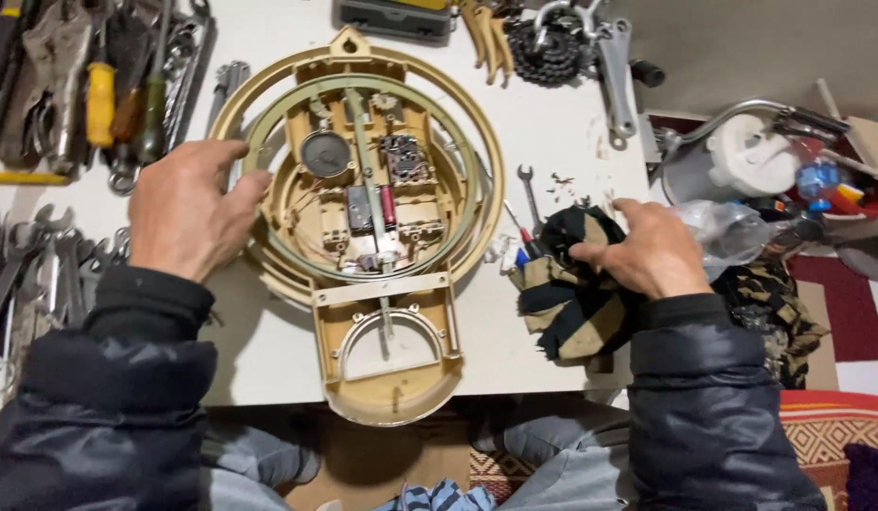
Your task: The person cleans a small metal gear assembly with a cloth, then places it into a larger beige circular device. They use a screwdriver to tighten screws, securing the gear assembly into the device's frame.
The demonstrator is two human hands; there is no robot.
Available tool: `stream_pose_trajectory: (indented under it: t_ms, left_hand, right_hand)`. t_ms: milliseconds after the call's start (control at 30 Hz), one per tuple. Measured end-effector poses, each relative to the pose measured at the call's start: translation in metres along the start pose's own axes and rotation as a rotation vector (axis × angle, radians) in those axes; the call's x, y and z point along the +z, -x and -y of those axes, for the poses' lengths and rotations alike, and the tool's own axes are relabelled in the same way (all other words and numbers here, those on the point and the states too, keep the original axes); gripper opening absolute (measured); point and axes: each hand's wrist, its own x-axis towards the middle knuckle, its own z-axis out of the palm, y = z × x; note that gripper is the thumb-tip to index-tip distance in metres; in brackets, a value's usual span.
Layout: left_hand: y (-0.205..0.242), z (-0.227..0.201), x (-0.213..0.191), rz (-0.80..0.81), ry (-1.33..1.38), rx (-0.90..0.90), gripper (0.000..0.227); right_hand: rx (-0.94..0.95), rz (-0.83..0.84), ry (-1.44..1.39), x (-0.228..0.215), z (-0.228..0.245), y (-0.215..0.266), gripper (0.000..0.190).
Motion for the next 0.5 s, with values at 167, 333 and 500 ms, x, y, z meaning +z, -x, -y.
stream_pose_trajectory:
  t_ms: [167,333,500]
  left_hand:
    - [0.003,-0.005,-0.004,-0.024,-0.013,0.018,0.033]
    - [0.003,-0.005,-0.005,-0.058,-0.022,0.053,0.032]
    - [0.006,-0.008,-0.012,-0.073,0.011,0.033,0.031]
  right_hand:
    - [-0.036,0.027,-0.211,0.015,-0.016,-0.003,0.038]
    - [0.041,0.050,-0.364,-0.004,-0.032,-0.002,0.030]
    - [-0.034,0.035,-0.721,-0.015,-0.078,0.006,0.009]
